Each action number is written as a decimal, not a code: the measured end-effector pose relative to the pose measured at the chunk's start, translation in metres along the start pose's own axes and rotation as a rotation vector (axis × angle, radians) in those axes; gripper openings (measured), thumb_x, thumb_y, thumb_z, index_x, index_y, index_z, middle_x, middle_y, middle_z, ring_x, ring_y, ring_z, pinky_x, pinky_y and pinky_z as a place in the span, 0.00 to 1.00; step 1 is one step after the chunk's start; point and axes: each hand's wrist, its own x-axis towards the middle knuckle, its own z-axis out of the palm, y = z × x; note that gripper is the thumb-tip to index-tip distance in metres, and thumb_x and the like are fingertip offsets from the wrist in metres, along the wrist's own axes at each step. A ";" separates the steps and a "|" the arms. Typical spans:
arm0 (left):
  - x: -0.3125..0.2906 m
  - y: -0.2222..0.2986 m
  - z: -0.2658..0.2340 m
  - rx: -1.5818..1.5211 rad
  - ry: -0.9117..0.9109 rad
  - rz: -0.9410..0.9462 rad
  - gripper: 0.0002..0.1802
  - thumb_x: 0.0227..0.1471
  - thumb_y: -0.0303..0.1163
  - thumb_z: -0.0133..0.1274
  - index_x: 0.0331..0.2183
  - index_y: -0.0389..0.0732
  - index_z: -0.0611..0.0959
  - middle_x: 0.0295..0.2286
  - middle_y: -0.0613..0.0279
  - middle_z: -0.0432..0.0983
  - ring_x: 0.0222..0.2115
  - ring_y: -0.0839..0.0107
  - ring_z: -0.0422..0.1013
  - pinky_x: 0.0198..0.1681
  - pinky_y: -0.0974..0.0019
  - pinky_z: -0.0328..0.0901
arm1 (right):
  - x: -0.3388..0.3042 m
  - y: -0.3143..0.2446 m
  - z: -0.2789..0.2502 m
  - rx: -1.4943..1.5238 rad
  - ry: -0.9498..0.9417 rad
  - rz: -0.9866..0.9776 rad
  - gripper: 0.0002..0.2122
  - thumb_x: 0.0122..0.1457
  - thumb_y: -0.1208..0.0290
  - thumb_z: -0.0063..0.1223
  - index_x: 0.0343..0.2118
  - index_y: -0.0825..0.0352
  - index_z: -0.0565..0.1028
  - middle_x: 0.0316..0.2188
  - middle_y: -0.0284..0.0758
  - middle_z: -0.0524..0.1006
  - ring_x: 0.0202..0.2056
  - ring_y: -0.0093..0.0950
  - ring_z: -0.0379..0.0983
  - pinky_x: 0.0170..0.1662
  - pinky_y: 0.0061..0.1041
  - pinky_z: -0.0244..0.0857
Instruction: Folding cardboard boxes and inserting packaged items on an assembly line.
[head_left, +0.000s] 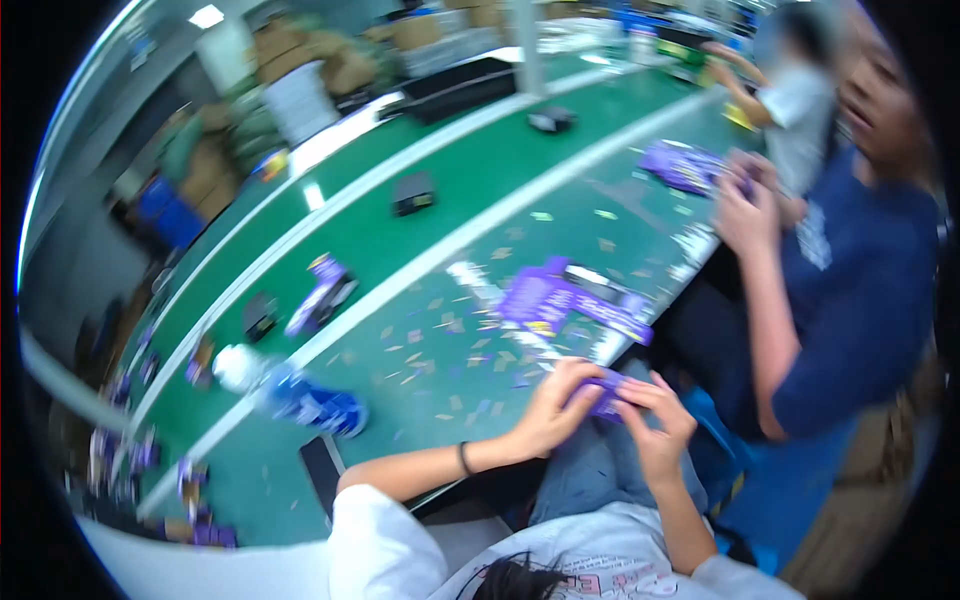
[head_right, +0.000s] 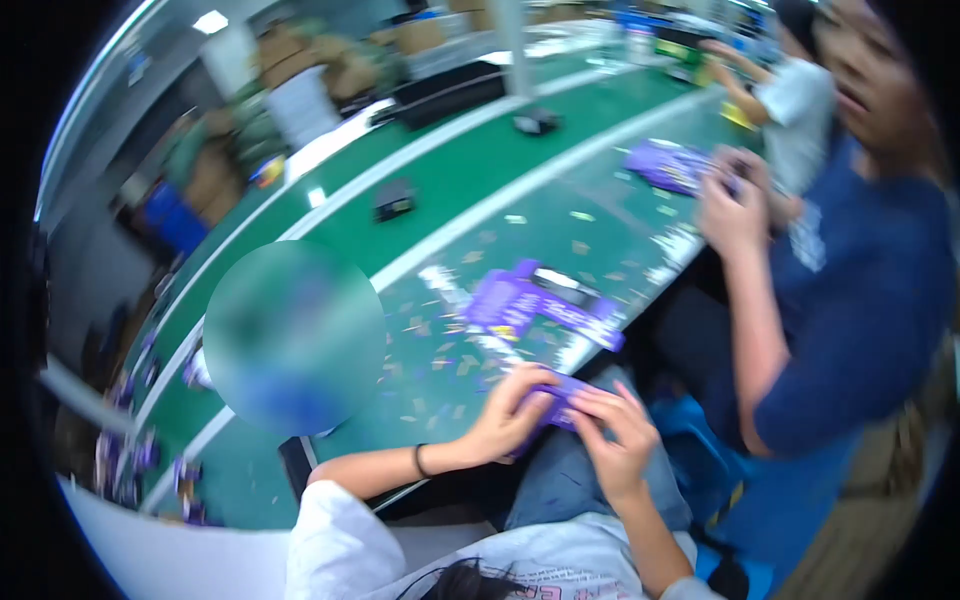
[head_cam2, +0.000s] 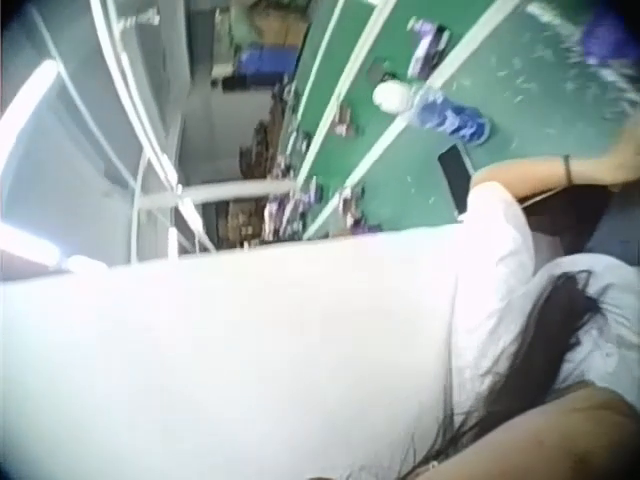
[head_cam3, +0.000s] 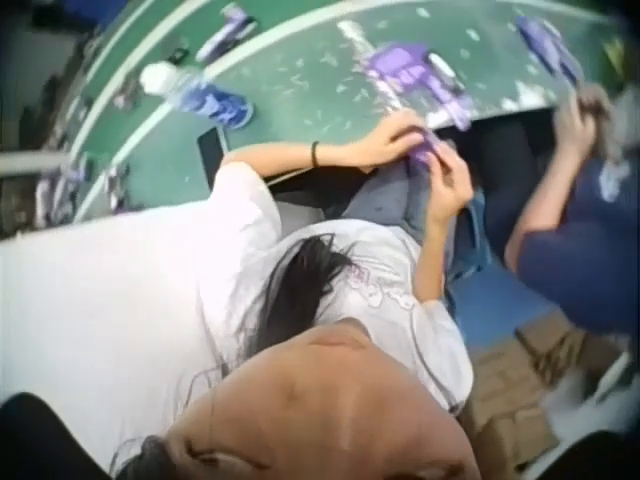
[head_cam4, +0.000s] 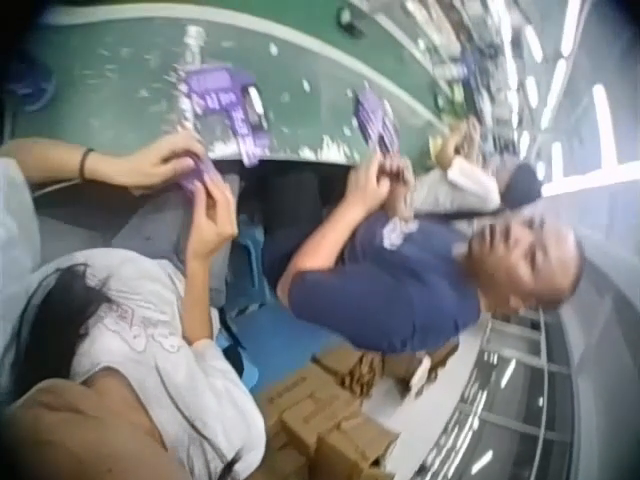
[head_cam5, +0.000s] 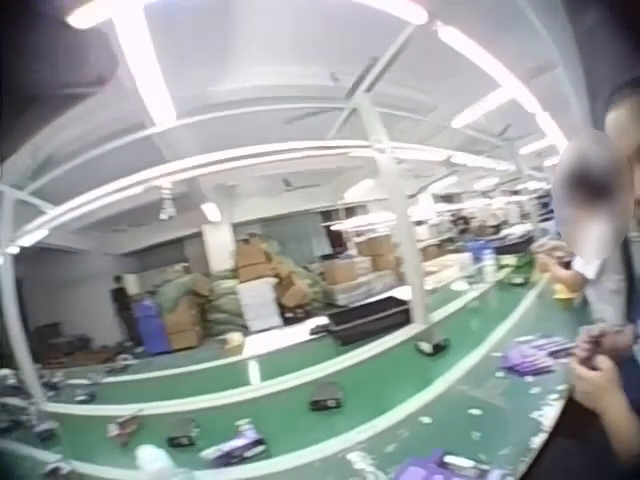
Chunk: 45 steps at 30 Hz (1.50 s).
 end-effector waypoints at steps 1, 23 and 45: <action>0.002 -0.002 0.004 -0.026 0.015 0.019 0.12 0.54 0.30 0.45 0.41 0.39 0.73 0.40 0.56 0.65 0.39 0.62 0.64 0.45 0.65 0.59 | -0.002 0.006 0.000 0.047 0.022 0.043 0.09 0.41 0.81 0.62 0.28 0.66 0.79 0.29 0.33 0.79 0.35 0.29 0.76 0.52 0.34 0.62; 0.011 0.010 0.002 -0.009 -0.042 0.096 0.11 0.55 0.30 0.45 0.42 0.41 0.73 0.39 0.57 0.65 0.38 0.64 0.64 0.43 0.67 0.59 | -0.001 0.011 0.002 0.187 0.006 0.016 0.05 0.47 0.80 0.56 0.30 0.70 0.75 0.34 0.38 0.77 0.39 0.32 0.73 0.45 0.27 0.64; 0.032 0.006 -0.009 -0.478 -0.147 -0.118 0.20 0.60 0.42 0.38 0.49 0.43 0.65 0.43 0.54 0.67 0.38 0.62 0.69 0.41 0.65 0.66 | 0.020 0.010 -0.037 0.021 -0.040 0.113 0.11 0.58 0.71 0.47 0.42 0.68 0.72 0.37 0.33 0.74 0.30 0.21 0.67 0.35 0.17 0.61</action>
